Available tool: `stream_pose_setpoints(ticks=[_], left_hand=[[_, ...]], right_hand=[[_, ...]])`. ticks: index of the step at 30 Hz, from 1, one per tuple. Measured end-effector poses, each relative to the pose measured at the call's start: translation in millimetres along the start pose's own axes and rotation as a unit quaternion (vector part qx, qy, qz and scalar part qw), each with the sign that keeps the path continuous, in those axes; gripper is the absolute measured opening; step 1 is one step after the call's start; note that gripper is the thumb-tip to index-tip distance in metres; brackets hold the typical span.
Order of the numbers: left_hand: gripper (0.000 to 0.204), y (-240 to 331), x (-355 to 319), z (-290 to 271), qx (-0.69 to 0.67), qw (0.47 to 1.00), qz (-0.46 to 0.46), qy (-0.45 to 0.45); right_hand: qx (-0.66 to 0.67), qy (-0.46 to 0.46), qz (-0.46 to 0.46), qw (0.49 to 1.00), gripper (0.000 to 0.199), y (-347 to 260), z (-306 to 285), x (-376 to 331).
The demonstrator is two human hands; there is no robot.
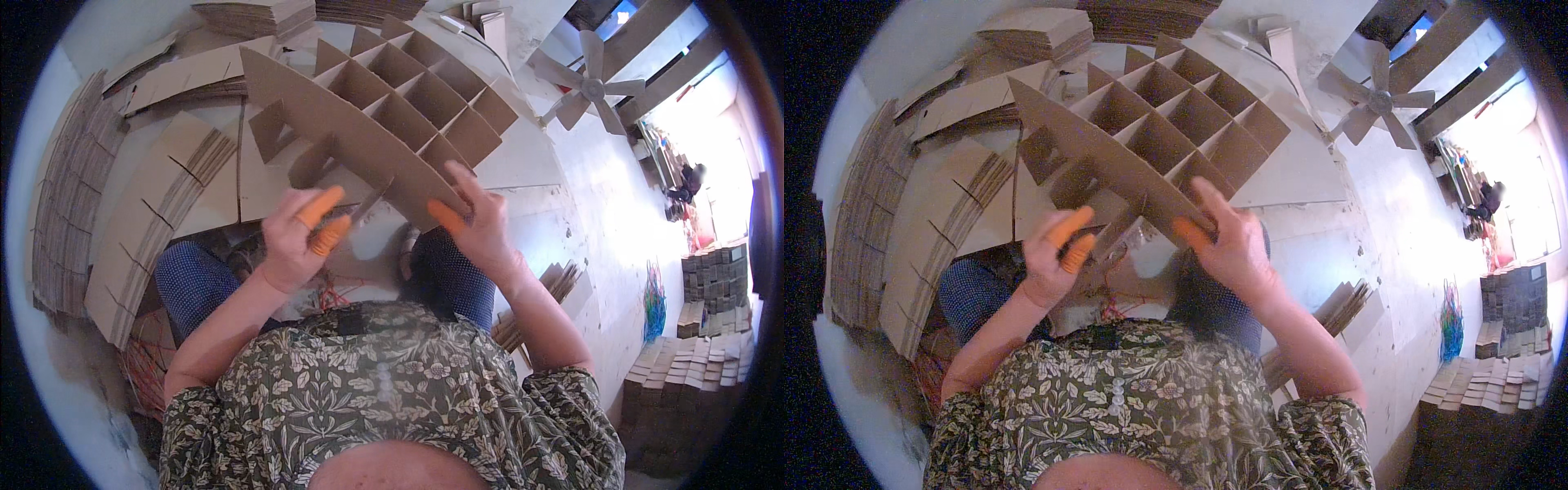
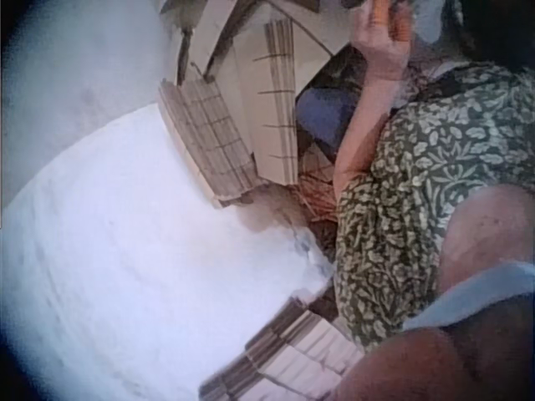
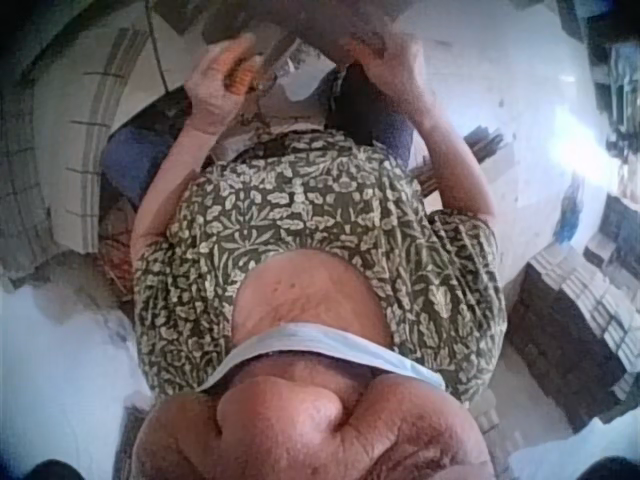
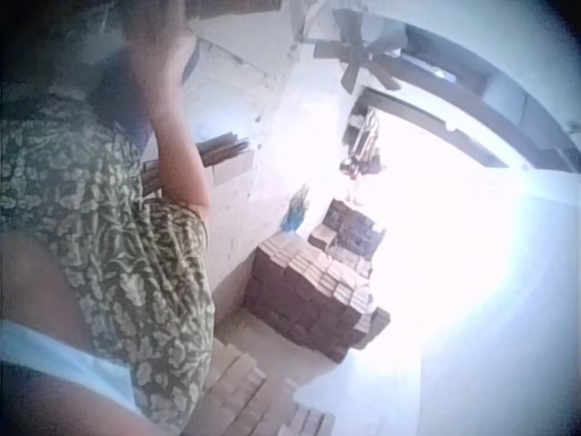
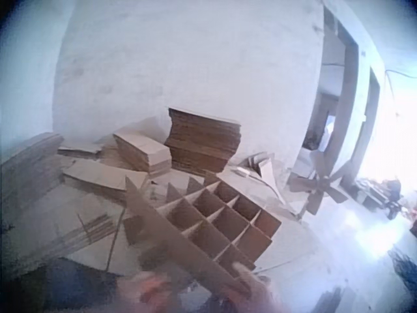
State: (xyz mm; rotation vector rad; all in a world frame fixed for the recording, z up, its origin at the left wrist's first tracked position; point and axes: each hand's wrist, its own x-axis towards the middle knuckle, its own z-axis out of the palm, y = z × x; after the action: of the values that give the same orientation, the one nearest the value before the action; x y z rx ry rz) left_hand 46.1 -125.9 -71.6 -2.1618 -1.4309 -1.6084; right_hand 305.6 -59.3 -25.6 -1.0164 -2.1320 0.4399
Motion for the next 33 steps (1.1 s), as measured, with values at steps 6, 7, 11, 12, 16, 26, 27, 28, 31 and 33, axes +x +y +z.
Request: stream_pose_setpoints(ticks=[6,7,11,12,16,26,27,28,31,33], left_hand=[[0.038,-35,16,-6,0.057,0.992,-0.074,0.082],[0.036,-41,16,0,0.03,0.994,-0.088,0.062],[0.022,-49,22,4,-0.033,0.985,-0.168,0.009],[0.02,-49,25,3,-0.026,0.984,-0.179,-0.001],[0.019,-53,23,10,-0.001,0.991,-0.135,0.021],[0.022,-50,17,9,-0.017,0.99,-0.138,0.014],[0.023,-49,19,10,-0.024,0.991,-0.132,0.013],[0.025,-47,22,10,-0.01,0.991,-0.134,-0.011],[0.029,-37,43,8,0.012,0.984,-0.153,-0.088],[0.032,-33,56,11,-0.002,0.973,-0.179,-0.148]], right_hand=[[-0.112,-0.079,-0.075,0.988,0.063,-31,0,25],[-0.141,-0.133,-0.071,0.978,0.063,-31,2,26],[-0.178,-0.122,-0.106,0.971,0.066,-38,-7,26],[-0.186,-0.13,-0.105,0.968,0.066,-37,-5,24],[-0.188,-0.151,-0.089,0.966,0.067,-42,-3,18],[-0.174,-0.09,-0.09,0.976,0.068,-33,-4,20],[-0.168,-0.096,-0.091,0.977,0.067,-33,-4,18],[-0.162,-0.101,-0.091,0.977,0.067,-34,-3,15],[-0.148,-0.116,-0.089,0.978,0.066,-36,-4,14],[-0.148,-0.121,-0.083,0.978,0.066,-36,-5,14]])
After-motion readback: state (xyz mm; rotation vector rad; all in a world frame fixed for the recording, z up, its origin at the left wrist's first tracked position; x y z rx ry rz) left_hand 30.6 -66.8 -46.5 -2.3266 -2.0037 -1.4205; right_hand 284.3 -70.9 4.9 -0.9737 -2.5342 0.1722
